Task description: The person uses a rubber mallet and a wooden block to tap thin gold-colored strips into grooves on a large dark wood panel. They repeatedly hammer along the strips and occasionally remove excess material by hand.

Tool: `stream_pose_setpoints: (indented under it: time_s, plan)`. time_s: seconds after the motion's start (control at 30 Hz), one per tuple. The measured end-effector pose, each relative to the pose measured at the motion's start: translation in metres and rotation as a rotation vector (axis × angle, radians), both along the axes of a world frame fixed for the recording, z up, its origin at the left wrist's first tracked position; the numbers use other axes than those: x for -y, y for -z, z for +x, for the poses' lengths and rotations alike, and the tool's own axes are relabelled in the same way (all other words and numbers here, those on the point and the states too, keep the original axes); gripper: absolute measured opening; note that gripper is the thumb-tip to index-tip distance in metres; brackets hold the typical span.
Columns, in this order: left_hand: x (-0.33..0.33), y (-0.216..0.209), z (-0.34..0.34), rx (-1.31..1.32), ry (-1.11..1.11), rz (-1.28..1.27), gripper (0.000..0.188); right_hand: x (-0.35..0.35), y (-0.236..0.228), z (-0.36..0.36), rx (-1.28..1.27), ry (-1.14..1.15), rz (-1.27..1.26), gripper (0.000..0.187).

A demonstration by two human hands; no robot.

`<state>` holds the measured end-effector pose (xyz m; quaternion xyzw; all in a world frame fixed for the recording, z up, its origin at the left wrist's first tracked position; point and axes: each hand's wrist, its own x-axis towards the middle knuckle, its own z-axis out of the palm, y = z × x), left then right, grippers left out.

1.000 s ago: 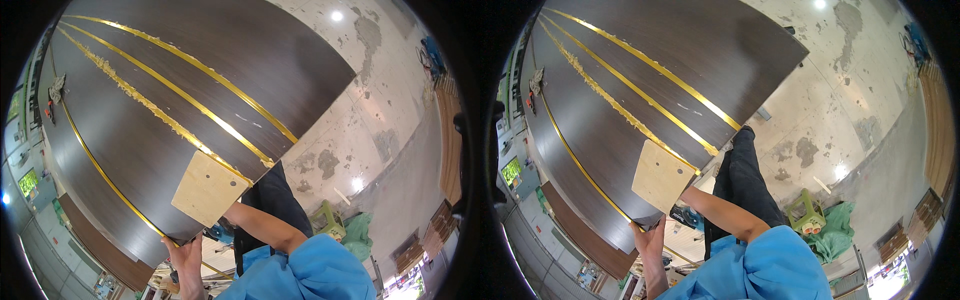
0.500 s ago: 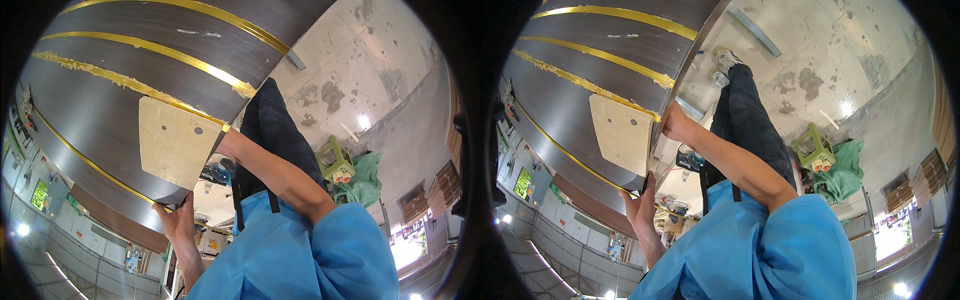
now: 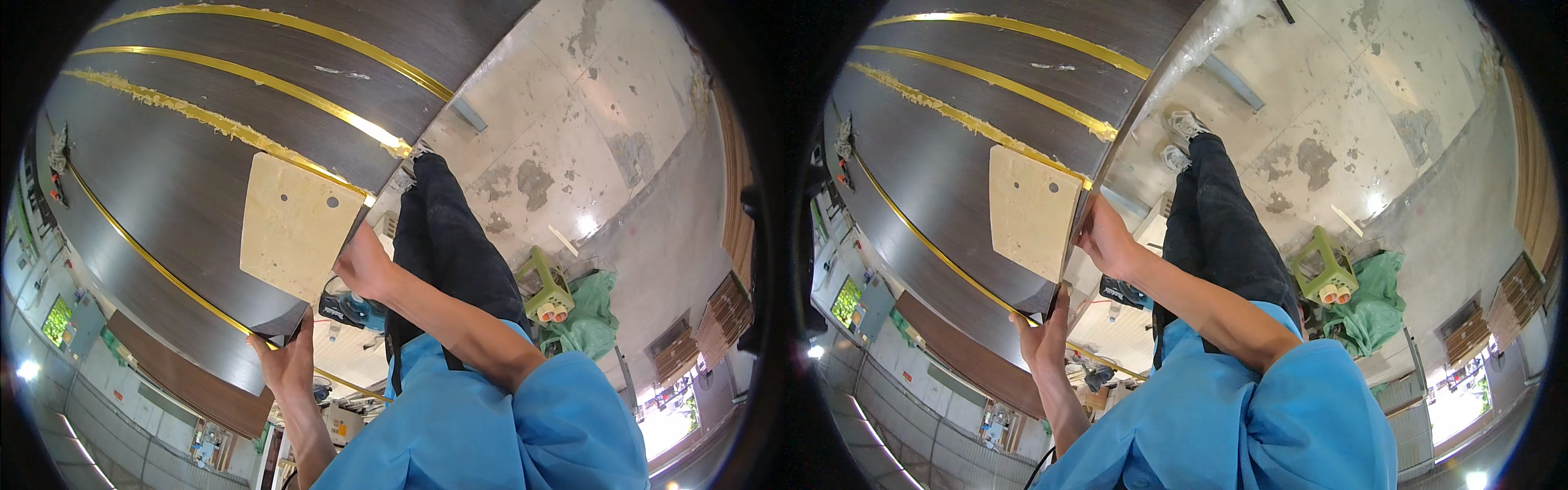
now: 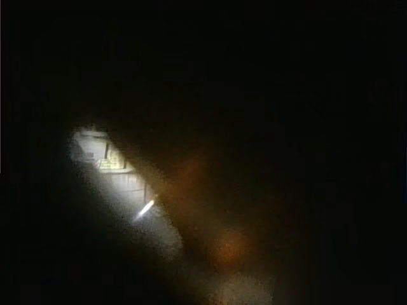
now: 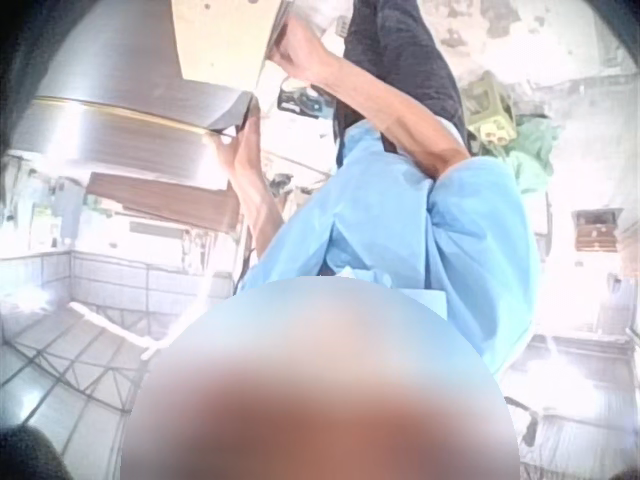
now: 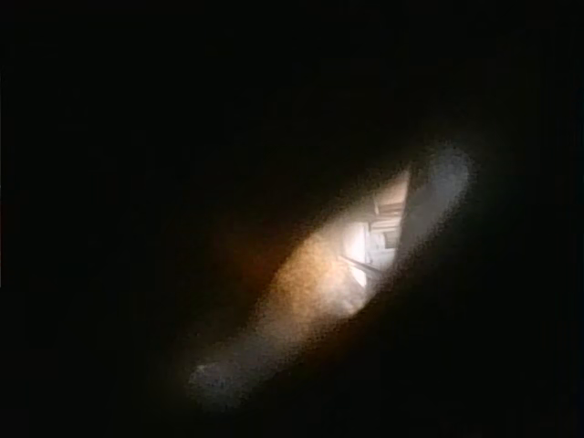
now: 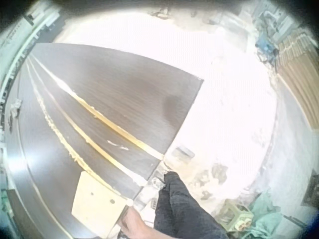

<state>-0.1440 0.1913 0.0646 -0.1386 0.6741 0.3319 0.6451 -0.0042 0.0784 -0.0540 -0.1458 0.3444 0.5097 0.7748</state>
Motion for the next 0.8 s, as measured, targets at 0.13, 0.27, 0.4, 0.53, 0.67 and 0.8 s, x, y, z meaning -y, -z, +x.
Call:
stream_pose_setpoints:
  time_s: [0.13,0.27,0.4,0.53,0.67,0.8]
  plan:
    - [0.002,0.001,0.006,-0.047,0.059,0.045,0.06,0.005,-0.005,-0.012,-0.103,-0.001,0.024,0.047]
    - [0.006,0.003,0.014,-0.077,0.072,0.075,0.062,-0.004,0.002,-0.02,-0.055,-0.042,-0.027,0.044]
    - [0.008,0.005,0.017,-0.04,-0.016,0.039,0.065,-0.013,0.014,-0.027,-0.128,-0.052,-0.019,0.04]
    - [0.008,0.008,0.014,0.03,-0.024,0.018,0.066,-0.008,0.026,-0.034,-0.002,-0.005,0.062,0.041]
    - [0.007,0.014,0.012,0.036,-0.037,-0.013,0.071,-0.002,0.047,-0.034,0.02,0.056,0.19,0.046]
    - [0.002,0.027,0.016,0.027,-0.086,-0.059,0.078,-0.003,0.071,-0.017,-0.03,0.27,0.51,0.048]
